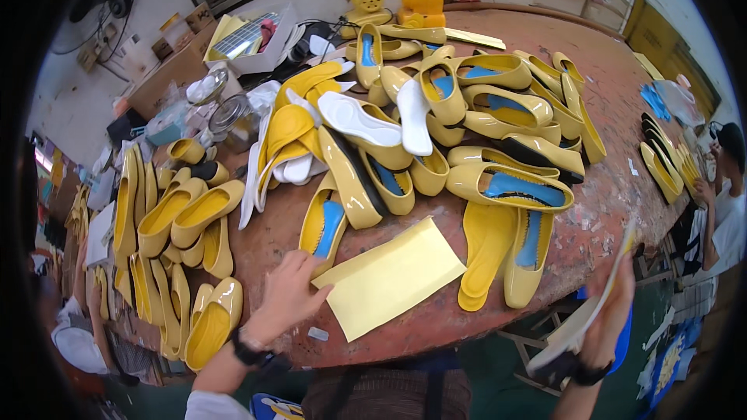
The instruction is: The recorder is assembling and cleaning yellow women's flat shoes, inserting insoles and wiping the exterior.
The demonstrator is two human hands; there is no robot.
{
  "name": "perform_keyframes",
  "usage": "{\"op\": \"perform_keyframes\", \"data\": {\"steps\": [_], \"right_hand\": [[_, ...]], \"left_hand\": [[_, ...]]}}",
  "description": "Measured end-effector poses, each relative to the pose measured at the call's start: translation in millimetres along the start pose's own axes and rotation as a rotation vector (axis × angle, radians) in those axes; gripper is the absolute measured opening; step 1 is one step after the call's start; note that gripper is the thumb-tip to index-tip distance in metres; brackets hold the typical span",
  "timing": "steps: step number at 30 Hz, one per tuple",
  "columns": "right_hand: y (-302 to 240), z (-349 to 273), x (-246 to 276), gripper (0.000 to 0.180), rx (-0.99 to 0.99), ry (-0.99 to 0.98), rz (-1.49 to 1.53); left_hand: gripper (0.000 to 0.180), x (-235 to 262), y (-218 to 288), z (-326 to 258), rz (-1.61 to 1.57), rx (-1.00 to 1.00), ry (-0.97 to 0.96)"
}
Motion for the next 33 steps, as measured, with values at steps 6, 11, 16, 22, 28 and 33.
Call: {"op": "perform_keyframes", "data": {"steps": [6, 11, 16, 22, 28, 33], "right_hand": [[104, -112, -100, 0.058, -0.538, -0.12, 0.445], [149, -166, -135, 0.066, -1.001, -0.268, 0.511], [157, -153, -138, 0.061, -0.983, -0.289, 0.394], [133, -79, -153, 0.058, -0.591, -0.231, 0.19], [106, -64, -199, 0.041, 0.221, -1.01, -1.324], [175, -84, -242, 0.038, 0.326, -1.303, -1.262]], "left_hand": [[0.042, 7, -46, 12, -0.204, 0.247, 0.086], [0.032, 41, -85, -42, -0.882, 0.272, -0.044], [0.024, 64, -60, -136, -0.739, 0.34, 0.36], [0.027, -1, 9, -155, -0.015, -0.248, 0.112], [0.03, -64, -39, -136, 0.147, -0.26, 0.092], [0.077, -98, -65, -145, -0.283, -0.121, 0.215]]}}
Point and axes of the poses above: each hand's wrist, its own z-axis towards the middle knuckle, its own x-axis out of the back of the hand, y = z × x, the point moved 3 cm from there along z, towards the middle knuckle, and after that the axes turned 15 degrees about -y, right-handed, at the moved point
